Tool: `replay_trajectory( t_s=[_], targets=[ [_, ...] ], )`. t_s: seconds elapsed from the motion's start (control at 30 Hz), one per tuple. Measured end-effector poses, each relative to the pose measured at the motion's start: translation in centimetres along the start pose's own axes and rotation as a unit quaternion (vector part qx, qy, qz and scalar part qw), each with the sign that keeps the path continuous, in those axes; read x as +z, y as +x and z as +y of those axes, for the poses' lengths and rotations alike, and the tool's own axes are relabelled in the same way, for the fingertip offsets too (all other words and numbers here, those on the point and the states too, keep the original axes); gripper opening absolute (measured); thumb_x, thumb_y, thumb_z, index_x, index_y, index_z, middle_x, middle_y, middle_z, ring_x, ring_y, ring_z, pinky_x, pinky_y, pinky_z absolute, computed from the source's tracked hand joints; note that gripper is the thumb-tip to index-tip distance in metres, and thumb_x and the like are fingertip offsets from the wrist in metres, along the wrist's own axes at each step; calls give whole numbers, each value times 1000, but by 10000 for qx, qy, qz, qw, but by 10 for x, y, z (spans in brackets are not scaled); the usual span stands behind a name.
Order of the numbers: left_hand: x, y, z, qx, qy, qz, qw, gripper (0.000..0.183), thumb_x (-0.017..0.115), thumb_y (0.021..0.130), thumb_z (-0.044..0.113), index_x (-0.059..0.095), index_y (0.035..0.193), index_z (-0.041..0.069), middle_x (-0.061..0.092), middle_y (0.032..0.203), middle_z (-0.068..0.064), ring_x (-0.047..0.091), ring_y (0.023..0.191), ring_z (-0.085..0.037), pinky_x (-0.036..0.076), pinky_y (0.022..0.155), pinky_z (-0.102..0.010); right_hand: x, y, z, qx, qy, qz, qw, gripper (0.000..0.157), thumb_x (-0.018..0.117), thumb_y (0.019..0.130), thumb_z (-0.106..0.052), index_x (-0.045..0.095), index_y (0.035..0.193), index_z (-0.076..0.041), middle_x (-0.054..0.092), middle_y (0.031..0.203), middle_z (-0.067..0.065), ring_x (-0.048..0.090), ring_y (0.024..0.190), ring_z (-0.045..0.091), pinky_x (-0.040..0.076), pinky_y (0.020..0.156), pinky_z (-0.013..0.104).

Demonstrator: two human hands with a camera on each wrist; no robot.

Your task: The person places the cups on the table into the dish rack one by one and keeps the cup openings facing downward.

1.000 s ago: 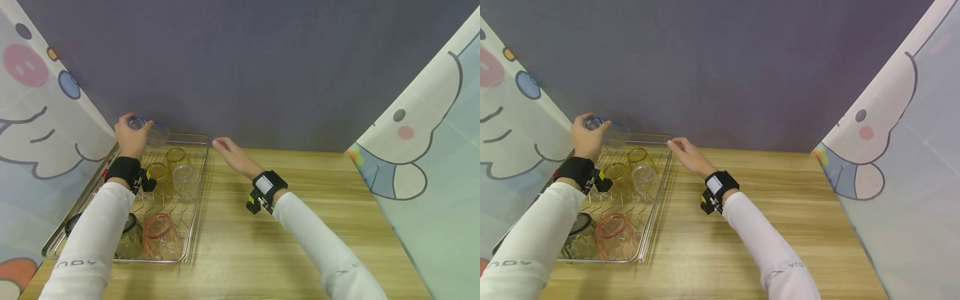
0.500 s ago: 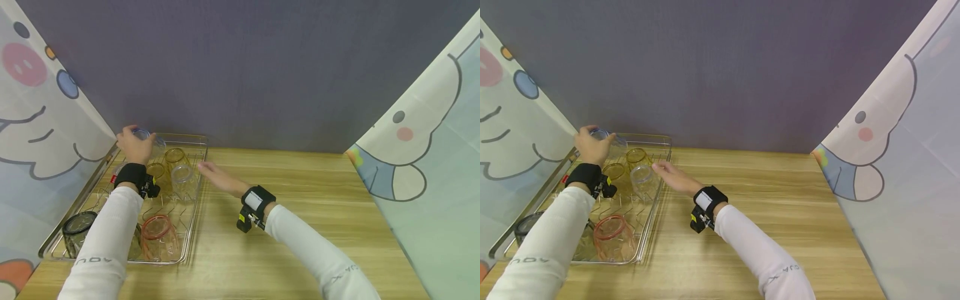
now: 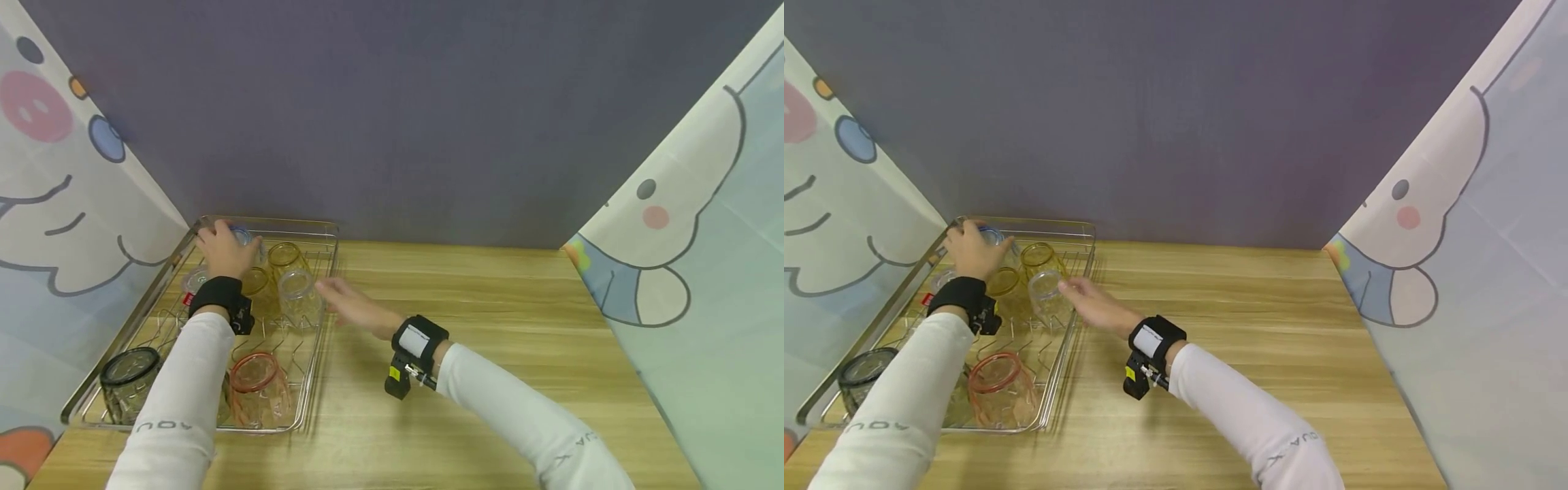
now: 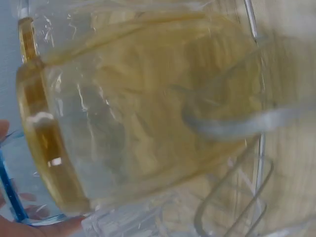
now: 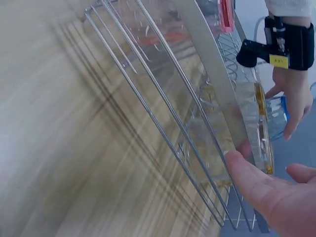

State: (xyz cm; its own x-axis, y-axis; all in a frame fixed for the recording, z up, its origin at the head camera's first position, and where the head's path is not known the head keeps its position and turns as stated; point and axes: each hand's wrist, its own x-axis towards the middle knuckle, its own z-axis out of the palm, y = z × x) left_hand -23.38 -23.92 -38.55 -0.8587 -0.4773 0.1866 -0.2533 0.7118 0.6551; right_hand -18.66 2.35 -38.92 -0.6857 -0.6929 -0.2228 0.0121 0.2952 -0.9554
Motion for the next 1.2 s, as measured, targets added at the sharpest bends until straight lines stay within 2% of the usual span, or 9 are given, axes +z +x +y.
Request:
replay_trajectory(
  t_s=[0.23, 0.4, 0.47, 0.57, 0.7, 0.77, 0.9, 1.03, 1.2],
  targets=[
    [3, -2, 1, -90, 140, -261, 9995, 63, 56, 98, 30, 33, 145, -5, 22, 147, -37, 20, 138, -52, 36, 105, -67, 5, -4, 3, 129, 52, 17, 9999, 64, 27, 107, -49, 18, 157, -11, 24, 162, 16, 39, 141, 42, 48, 106, 51],
    [4, 0, -2, -109, 293, -470, 9984, 65, 57, 97, 29, 32, 146, -6, 22, 147, -39, 20, 138, -56, 36, 104, -69, 7, -6, 11, 381, -157, -332, 9986, 71, 23, 105, -56, 10, 160, -13, 18, 164, 17, 45, 137, 41, 41, 111, 56],
    [5, 2, -3, -45, 503, -571, 9971, 67, 58, 96, 29, 32, 146, -8, 24, 146, -41, 23, 136, -59, 33, 107, -69, 6, -7, 14, 417, -263, -467, 9977, 71, 21, 105, -57, 9, 160, -15, 18, 164, 18, 48, 135, 41, 35, 115, 58],
    [4, 2, -5, 71, 828, -635, 9945, 70, 58, 96, 32, 33, 145, -10, 27, 145, -44, 28, 133, -63, 27, 110, -70, 6, -9, 18, 473, -312, -599, 9966, 71, 19, 104, -59, 12, 160, -15, 25, 161, 21, 50, 133, 43, 32, 116, 59],
    [6, 1, -7, 139, 1138, -657, 9912, 72, 59, 95, 36, 34, 146, -9, 29, 144, -44, 30, 131, -64, 23, 109, -73, 6, -10, 22, 601, -245, -661, 9957, 74, 22, 103, -61, 16, 159, -13, 33, 155, 24, 50, 131, 45, 41, 110, 59],
    [6, 0, -8, 136, 1315, -660, 9890, 72, 59, 95, 36, 34, 146, -9, 30, 144, -44, 31, 131, -65, 21, 109, -75, 6, -10, 23, 602, -271, -728, 9952, 75, 22, 102, -62, 15, 159, -13, 31, 156, 24, 50, 132, 45, 43, 109, 57],
    [9, -1, -10, 231, 1847, -754, 9796, 73, 56, 98, 39, 33, 146, -10, 31, 143, -45, 34, 129, -63, 20, 108, -77, 4, -10, 26, 620, -606, -869, 9924, 75, 18, 101, -66, 14, 160, -21, 21, 164, 15, 48, 135, 42, 41, 110, 56],
    [10, -3, -10, 282, 2044, -802, 9752, 72, 53, 100, 38, 31, 146, -12, 31, 143, -45, 34, 130, -61, 17, 110, -77, 0, -11, 31, 650, -838, -971, 9896, 75, 16, 98, -71, 14, 160, -27, 13, 167, 8, 41, 141, 41, 40, 111, 57],
    [12, -3, -12, 232, 2097, -983, 9725, 70, 47, 102, 38, 26, 151, -8, 22, 149, -44, 30, 132, -63, 12, 110, -78, -4, -11, 32, 581, -1284, -909, 9858, 75, 14, 99, -70, 16, 160, -25, 14, 167, 4, 19, 153, 31, 20, 122, 59]
  ],
)
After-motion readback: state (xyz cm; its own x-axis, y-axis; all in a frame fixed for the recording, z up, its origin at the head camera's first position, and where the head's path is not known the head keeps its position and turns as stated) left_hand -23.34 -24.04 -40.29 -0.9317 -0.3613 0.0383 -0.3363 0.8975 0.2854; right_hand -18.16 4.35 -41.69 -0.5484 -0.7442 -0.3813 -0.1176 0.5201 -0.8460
